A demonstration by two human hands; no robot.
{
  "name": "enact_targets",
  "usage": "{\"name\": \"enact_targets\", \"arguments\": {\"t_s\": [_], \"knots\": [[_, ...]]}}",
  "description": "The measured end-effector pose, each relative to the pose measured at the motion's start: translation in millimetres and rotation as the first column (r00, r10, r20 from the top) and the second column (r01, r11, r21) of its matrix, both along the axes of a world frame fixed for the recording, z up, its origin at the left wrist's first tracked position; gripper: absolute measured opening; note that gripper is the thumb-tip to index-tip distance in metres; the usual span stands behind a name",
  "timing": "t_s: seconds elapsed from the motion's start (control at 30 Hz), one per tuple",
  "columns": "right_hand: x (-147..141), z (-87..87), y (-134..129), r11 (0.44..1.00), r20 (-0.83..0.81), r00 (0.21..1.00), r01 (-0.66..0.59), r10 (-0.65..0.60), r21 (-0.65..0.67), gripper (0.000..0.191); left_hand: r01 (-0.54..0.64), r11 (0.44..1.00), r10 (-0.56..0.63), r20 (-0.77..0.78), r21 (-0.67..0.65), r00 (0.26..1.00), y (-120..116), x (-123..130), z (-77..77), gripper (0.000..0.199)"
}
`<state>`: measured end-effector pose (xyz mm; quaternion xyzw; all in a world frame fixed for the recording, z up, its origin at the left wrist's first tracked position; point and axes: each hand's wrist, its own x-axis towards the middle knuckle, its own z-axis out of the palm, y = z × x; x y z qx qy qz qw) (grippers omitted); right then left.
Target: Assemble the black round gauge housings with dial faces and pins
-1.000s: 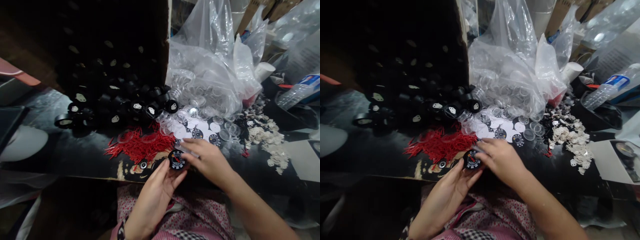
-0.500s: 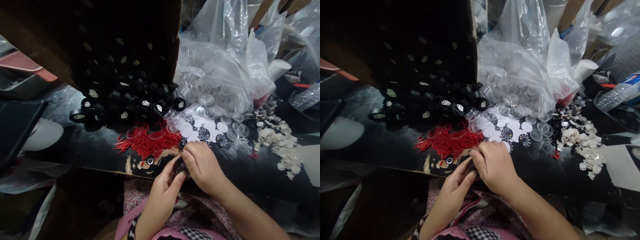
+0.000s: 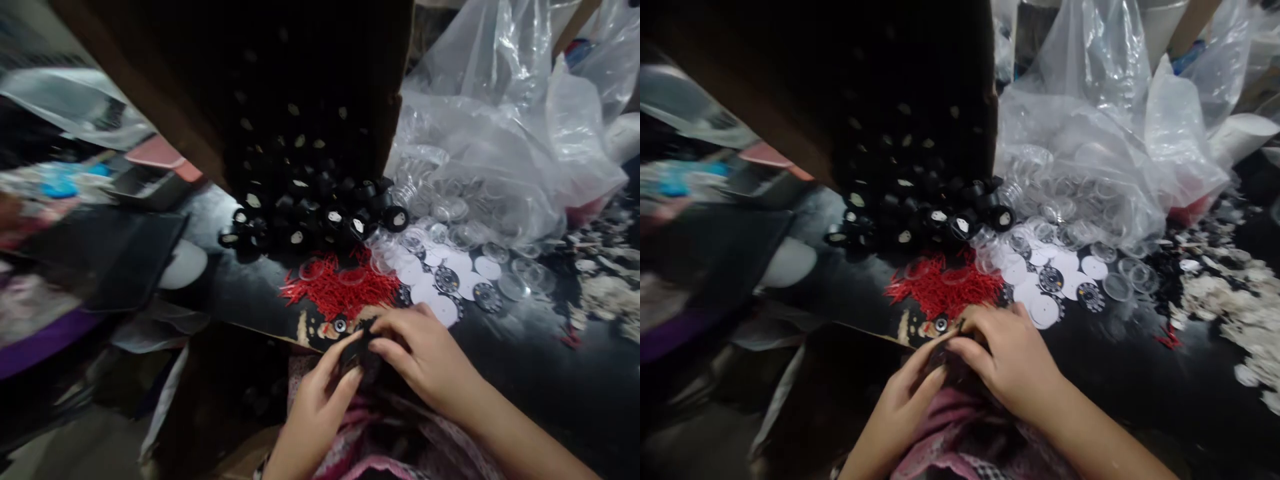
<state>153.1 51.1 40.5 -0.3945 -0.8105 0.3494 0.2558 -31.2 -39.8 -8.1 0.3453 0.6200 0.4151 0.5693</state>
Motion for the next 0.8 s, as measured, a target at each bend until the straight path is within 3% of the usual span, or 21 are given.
{"name": "enact_targets", "arguments": {"t_s": [0.1,0.17,0.2,0.27,0.37,0.47,0.53,0.63,0.8], "knots": [[8.2,-3.5,5.3,0.997,-0.024,0.997,0.073,-0.073,-0.026,0.018,-0.212,0.974,0.194,-0.190,-0.077,0.962,-34.4,-54.2,-27.2,0.038],[8.6,-11.2,9.4,0.996,-0.042,0.995,0.087,-0.088,-0.016,0.016,-0.323,0.946,0.298,-0.448,0.021,0.843,-46.2,-83.2,-38.1,0.046],[7.3,-15.1,10.8,0.998,-0.064,0.996,0.062,-0.062,-0.013,0.016,-0.321,0.942,0.322,-0.541,0.100,0.777,-44.9,-92.1,-38.6,0.048],[4.5,-21.6,11.6,1.000,-0.117,0.993,-0.019,0.018,-0.002,0.017,-0.207,0.949,0.314,-0.640,0.238,0.701,-24.8,-98.5,-30.3,0.046],[5.2,-27.5,10.3,0.999,-0.150,0.988,-0.019,0.025,0.046,0.017,-0.008,0.942,0.258,-0.707,0.335,0.658,40.1,-95.1,-8.5,0.037],[10.1,-30.1,9.0,0.994,-0.160,0.985,0.080,-0.066,0.080,0.015,0.038,0.927,0.282,-0.758,0.374,0.588,110.0,-94.5,4.6,0.037],[10.9,-30.2,8.2,0.992,-0.173,0.982,0.094,-0.077,0.090,0.016,0.079,0.916,0.288,-0.781,0.394,0.553,140.9,-94.4,6.1,0.036],[7.1,-29.2,7.2,0.993,-0.192,0.981,0.057,-0.037,0.102,0.017,0.123,0.901,0.299,-0.799,0.417,0.523,158.6,-90.6,3.7,0.035],[2.2,-31.2,7.5,0.996,-0.191,0.981,0.006,0.012,0.092,0.018,0.097,0.902,0.304,-0.778,0.420,0.550,153.7,-82.6,-0.4,0.035]]}}
